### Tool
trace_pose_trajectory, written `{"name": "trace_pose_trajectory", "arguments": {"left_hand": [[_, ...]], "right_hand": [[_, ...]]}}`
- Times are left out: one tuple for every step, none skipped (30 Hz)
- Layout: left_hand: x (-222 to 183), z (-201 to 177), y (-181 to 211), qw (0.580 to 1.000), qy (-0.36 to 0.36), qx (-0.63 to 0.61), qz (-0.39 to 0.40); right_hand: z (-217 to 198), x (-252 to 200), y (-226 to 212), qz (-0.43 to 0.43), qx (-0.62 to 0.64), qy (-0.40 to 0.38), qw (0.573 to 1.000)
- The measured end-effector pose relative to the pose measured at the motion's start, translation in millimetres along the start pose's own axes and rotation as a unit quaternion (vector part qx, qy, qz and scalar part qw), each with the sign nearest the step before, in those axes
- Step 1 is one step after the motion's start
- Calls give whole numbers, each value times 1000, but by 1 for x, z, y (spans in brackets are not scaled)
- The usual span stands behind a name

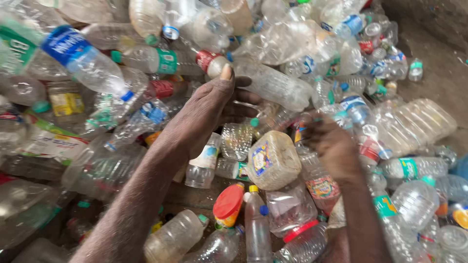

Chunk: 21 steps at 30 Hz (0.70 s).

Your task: The person sits on the floor and sorts through a large pile of empty plastic bottles. They pick up bottles one by one, inspect them, and place them back into the pile or aside.

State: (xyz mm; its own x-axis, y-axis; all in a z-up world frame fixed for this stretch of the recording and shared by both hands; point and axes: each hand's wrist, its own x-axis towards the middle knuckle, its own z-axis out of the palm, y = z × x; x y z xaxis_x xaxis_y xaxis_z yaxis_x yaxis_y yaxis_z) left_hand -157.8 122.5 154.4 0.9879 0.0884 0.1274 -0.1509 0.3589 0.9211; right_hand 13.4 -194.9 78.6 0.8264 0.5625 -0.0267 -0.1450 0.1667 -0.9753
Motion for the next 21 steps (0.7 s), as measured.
{"name": "trace_pose_trajectory", "arguments": {"left_hand": [[2, -5, 1, 1000, 29, -6, 9], [4, -11, 2, 998, 60, -12, 19], [5, -16, 2, 996, 83, -31, 21], [7, -21, 2, 993, 107, -50, 25], [8, -26, 2, 989, 131, -68, 28], [7, -30, 3, 985, 150, -81, 29], [7, -32, 3, 981, 169, -94, 31], [5, -34, 2, 976, 188, -109, 31], [1, -36, 3, 975, 190, -105, 38], [-3, -36, 5, 977, 185, -99, 43], [-7, -36, 8, 978, 180, -93, 49], [-11, -37, 14, 979, 182, -87, 37], [-16, -38, 19, 979, 184, -80, 26], [-22, -39, 22, 979, 190, -76, 12], [-26, -42, 25, 980, 195, -37, 16], [-31, -44, 25, 980, 201, 0, 15], [-35, -47, 25, 978, 206, 37, 15], [-36, -50, 23, 966, 225, 120, 30], [-37, -54, 20, 948, 242, 202, 44], [-35, -59, 19, 922, 258, 283, 62], [-33, -62, 15, 892, 247, 370, 77]], "right_hand": [[7, 12, 25, 50, -87, 11, 995], [12, 26, 49, 75, -167, 1, 983], [19, 43, 77, 99, -247, -9, 964], [21, 59, 99, 113, -239, -20, 964], [20, 74, 120, 127, -232, -30, 964], [19, 90, 140, 140, -223, -43, 964], [18, 105, 158, 134, -209, -44, 968], [12, 116, 173, 130, -197, -44, 971], [10, 129, 188, 127, -184, -43, 974], [8, 139, 201, 125, -187, -24, 974], [8, 147, 211, 124, -189, -4, 974], [10, 159, 215, 118, -193, 17, 974], [13, 168, 218, 139, -191, 33, 971], [19, 169, 219, 164, -190, 48, 967], [25, 171, 219, 189, -190, 63, 962], [30, 168, 217, 175, -189, 57, 965], [37, 164, 210, 161, -188, 51, 968], [43, 156, 200, 149, -188, 48, 970], [51, 148, 188, 166, -203, 65, 963], [61, 143, 169, 180, -220, 82, 955], [70, 133, 147, 193, -236, 98, 947]]}}
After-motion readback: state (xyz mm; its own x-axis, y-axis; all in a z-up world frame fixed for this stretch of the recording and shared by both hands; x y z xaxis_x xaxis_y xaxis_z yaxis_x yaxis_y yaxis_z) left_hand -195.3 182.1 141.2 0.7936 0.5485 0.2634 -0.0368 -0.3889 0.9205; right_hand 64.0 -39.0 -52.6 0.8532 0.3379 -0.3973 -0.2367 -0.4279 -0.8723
